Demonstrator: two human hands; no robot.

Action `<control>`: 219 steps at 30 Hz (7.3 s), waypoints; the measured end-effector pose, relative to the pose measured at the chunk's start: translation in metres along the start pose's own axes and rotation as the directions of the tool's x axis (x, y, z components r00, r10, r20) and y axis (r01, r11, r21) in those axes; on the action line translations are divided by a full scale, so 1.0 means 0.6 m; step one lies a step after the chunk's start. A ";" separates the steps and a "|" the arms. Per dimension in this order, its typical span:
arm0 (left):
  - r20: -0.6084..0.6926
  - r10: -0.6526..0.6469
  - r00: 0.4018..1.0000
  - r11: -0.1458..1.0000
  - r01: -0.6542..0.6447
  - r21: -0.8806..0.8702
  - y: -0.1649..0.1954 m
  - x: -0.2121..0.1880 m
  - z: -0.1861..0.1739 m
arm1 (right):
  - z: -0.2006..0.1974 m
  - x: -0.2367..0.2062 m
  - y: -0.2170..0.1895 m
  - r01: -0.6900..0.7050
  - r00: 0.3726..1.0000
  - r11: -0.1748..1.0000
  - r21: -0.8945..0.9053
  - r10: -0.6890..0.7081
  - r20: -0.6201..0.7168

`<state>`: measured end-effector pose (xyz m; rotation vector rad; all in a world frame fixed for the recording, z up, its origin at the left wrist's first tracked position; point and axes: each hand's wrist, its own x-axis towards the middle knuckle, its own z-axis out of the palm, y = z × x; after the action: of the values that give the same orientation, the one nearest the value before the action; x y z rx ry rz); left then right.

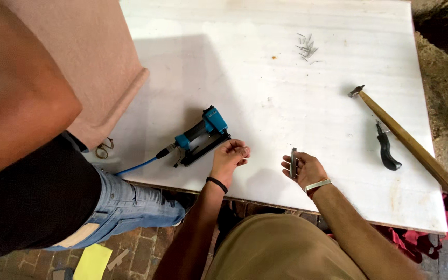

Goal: The person weaves red elastic webbing straps across a wooden chair frame, staples the straps to the frame using a pneumatic nail gun, cuts off excess webbing with shears, and tucks the cut ends under the woven straps. They then move to a white table and handle small metal fasteners.

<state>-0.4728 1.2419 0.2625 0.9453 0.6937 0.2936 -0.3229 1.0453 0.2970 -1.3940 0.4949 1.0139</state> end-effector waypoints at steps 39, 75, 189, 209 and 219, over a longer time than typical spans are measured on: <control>-0.006 -0.198 0.980 0.957 0.194 0.215 -0.045 0.018 0.071 | -0.105 0.061 0.003 0.110 0.994 0.987 0.118 -0.109 -0.018; -0.029 -0.189 0.981 0.914 0.187 0.359 -0.068 -0.009 0.180 | -0.194 0.075 -0.071 0.008 0.996 0.991 0.130 -0.019 0.088; 0.041 -0.183 0.982 0.980 0.178 0.089 -0.011 -0.047 0.102 | -0.041 0.021 0.023 -0.018 1.000 0.998 0.054 0.018 0.006; 0.087 -0.193 0.977 0.963 0.172 0.207 -0.039 -0.046 0.107 | -0.028 0.005 0.016 0.003 0.986 0.999 -0.052 0.006 0.168; 0.138 0.160 0.978 0.579 -0.206 0.789 -0.016 -0.067 0.109 | -0.002 -0.010 0.027 0.209 0.937 0.906 -0.369 -0.078 0.341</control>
<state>-0.4605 1.1739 0.2968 1.9118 0.6800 0.1196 -0.3390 1.0401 0.2925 -1.5578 -0.0681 1.2353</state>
